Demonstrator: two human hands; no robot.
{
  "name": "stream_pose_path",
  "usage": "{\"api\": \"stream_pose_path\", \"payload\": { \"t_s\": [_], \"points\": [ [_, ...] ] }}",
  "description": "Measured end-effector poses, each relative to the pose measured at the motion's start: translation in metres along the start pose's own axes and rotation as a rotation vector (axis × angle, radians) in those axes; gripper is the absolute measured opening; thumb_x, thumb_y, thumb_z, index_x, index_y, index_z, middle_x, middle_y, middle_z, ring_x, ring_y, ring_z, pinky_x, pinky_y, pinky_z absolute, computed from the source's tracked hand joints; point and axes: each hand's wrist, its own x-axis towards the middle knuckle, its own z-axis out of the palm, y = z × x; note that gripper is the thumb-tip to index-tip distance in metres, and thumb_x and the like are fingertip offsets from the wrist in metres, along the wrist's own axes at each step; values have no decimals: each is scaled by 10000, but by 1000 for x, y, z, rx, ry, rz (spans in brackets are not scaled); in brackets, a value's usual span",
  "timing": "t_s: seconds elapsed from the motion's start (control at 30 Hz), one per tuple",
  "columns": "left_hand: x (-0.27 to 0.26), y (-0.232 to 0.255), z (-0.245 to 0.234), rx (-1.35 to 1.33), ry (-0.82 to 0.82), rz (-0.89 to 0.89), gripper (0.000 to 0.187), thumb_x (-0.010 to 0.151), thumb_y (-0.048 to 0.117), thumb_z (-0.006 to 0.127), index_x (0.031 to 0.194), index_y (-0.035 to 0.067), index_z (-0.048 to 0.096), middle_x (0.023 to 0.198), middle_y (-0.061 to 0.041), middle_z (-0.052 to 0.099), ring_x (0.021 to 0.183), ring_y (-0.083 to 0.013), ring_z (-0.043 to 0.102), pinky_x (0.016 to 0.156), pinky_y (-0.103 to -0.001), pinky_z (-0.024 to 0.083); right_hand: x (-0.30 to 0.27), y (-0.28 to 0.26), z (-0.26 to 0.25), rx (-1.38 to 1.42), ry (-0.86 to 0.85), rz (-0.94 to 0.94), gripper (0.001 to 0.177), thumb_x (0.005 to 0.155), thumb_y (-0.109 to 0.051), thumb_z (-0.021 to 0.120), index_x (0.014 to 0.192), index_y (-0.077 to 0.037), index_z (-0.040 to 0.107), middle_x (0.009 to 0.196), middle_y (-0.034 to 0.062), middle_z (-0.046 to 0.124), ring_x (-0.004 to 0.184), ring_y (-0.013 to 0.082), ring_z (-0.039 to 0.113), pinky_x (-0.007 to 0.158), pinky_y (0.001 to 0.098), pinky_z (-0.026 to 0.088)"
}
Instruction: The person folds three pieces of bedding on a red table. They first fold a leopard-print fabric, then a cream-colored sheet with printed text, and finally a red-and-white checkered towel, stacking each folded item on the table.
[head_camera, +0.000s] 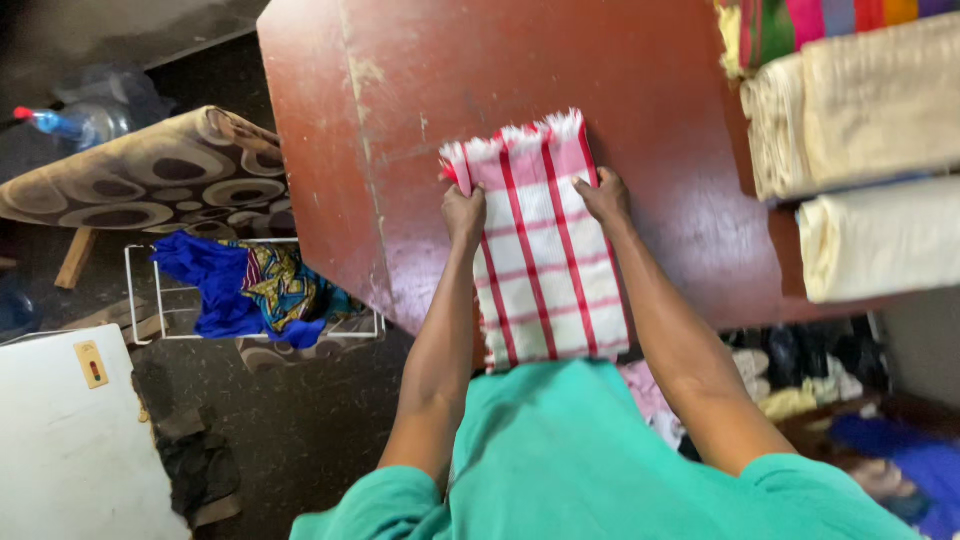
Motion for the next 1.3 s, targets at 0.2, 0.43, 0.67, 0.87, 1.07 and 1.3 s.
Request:
{"api": "stream_pose_path", "payload": {
  "t_s": [0.2, 0.43, 0.67, 0.87, 1.07, 1.3],
  "points": [
    [63, 12, 23, -81, -65, -105, 269, 845, 297, 677, 927, 51, 749, 841, -205, 766, 827, -355, 766, 752, -477, 546, 89, -14, 15, 333, -167, 188, 386, 827, -348, 814, 998, -11, 731, 904, 89, 750, 783, 164, 691, 691, 375, 555],
    [152, 42, 51, -15, 44, 122, 258, 842, 276, 728, 991, 70, 770, 918, -208, 759, 892, -357, 758, 786, -460, 553, 182, -53, 1, 200, -152, 56, 287, 872, -334, 800, 990, -74, 777, 894, 54, 766, 793, 143, 694, 708, 363, 553],
    [230, 115, 47, -113, 14, 232, 268, 874, 279, 770, 1039, 68, 767, 899, -150, 792, 799, -228, 753, 733, -391, 547, 280, -104, -1, 1, 44, -256, 330, 901, -355, 868, 936, -43, 766, 847, 121, 749, 726, 198, 672, 691, 394, 527],
    [220, 129, 5, -347, -246, 315, 230, 932, 246, 822, 997, 27, 791, 856, -22, 748, 769, -89, 621, 723, -304, 518, 266, -117, -30, 255, -34, -324, 260, 882, -301, 868, 1002, -87, 783, 898, 3, 789, 778, 102, 716, 709, 314, 564],
    [157, 126, -48, -355, -410, 374, 242, 928, 218, 811, 1101, 62, 744, 1038, -32, 786, 969, -121, 717, 874, -312, 584, 170, -141, -102, 278, -185, -394, 238, 975, -232, 819, 1116, -54, 748, 1040, 46, 774, 928, 145, 700, 828, 321, 561],
    [31, 83, -103, -91, -373, 783, 414, 832, -19, 743, 1219, 125, 724, 1337, -87, 660, 1317, -296, 601, 1127, -413, 485, 17, -103, -148, 154, -59, -661, 288, 966, 36, 630, 1216, -59, 736, 1222, 144, 741, 1169, 276, 717, 1018, 354, 562]
  ]
}}
